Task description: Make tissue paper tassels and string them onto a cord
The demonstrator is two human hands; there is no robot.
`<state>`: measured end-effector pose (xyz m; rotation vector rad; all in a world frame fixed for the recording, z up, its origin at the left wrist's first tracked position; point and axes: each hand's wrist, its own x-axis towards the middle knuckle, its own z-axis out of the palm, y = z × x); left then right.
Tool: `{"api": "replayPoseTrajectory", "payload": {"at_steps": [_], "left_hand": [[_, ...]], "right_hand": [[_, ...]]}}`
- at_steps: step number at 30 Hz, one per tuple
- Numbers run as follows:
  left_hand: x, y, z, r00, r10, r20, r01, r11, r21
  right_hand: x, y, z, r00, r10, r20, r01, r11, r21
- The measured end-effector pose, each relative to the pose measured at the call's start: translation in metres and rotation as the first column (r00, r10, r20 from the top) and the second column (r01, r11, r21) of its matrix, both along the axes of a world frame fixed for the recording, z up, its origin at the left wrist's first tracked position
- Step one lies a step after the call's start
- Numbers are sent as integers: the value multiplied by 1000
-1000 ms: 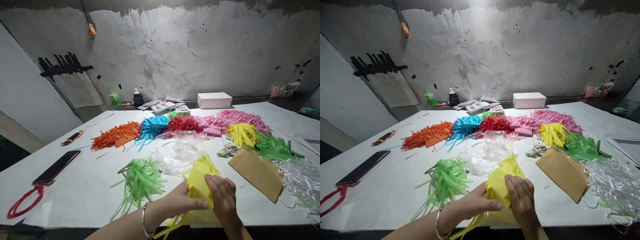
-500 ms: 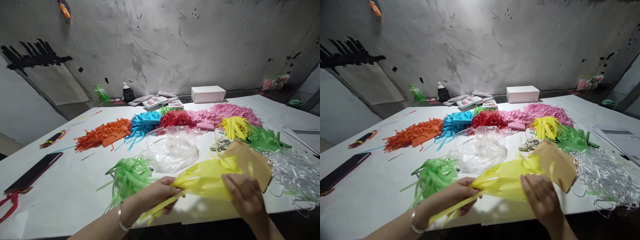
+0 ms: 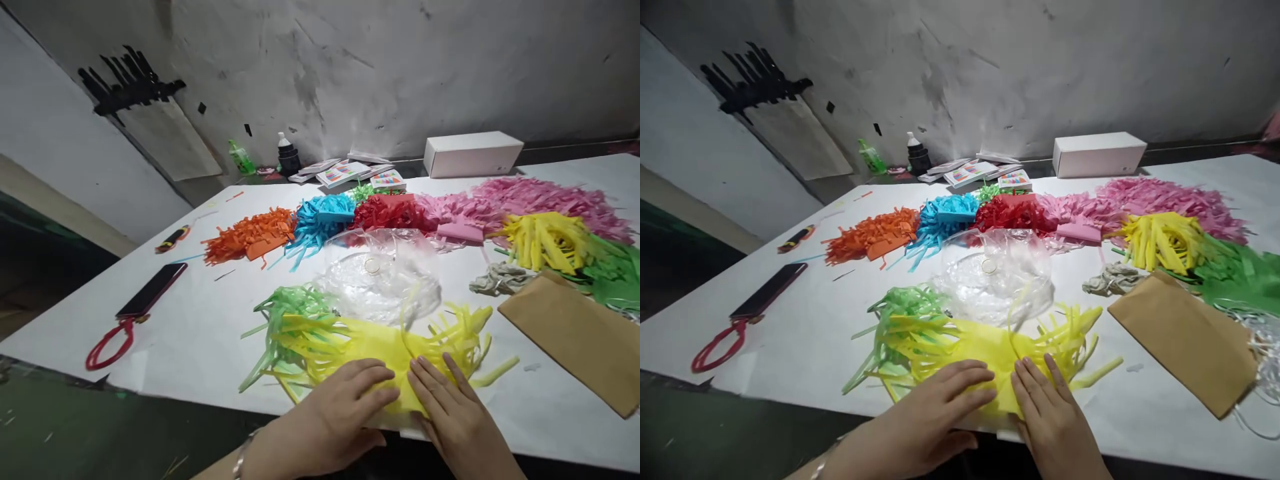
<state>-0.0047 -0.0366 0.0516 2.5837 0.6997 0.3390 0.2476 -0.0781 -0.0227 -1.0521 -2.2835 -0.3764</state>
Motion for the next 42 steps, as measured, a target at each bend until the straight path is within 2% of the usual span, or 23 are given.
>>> {"api": "replayPoseTrajectory", "payload": {"at_steps": [3, 6, 9, 12, 16, 23, 31, 36, 39, 42], "left_hand": [[17, -1, -20, 1000, 15, 3, -15, 997, -82], [17, 3, -26, 995, 54, 85, -40, 986, -160], [16, 5, -24, 987, 81, 142, -51, 978, -200], [16, 5, -23, 983, 95, 156, -58, 973, -225], [15, 3, -25, 982, 88, 170, -48, 972, -229], [11, 4, -26, 979, 88, 184, -41, 968, -246], [14, 5, -27, 968, 119, 221, -58, 963, -264], [13, 4, -31, 961, 139, 239, -72, 961, -268], [11, 4, -27, 970, 119, 213, -57, 959, -277], [12, 5, -21, 978, 104, 181, -50, 958, -281]], "right_hand": [[21, -8, 0, 999, -51, 16, 51, 998, -45], [40, -18, 4, 994, -89, 65, 92, 994, -53], [36, -24, 14, 996, -89, 29, 90, 996, -23], [11, -20, 23, 1000, -21, -7, 21, 1000, -15], [-10, -12, 22, 995, 18, -93, -23, 999, -49], [2, -15, 19, 988, -1, -157, -36, 973, -229], [-5, -13, 20, 978, 0, -207, -51, 969, -242], [3, -14, 17, 978, 39, -204, -88, 968, -233], [10, -17, 11, 977, 81, -198, -123, 970, -211], [10, -20, 9, 971, 32, -239, -95, 961, -258]]}}
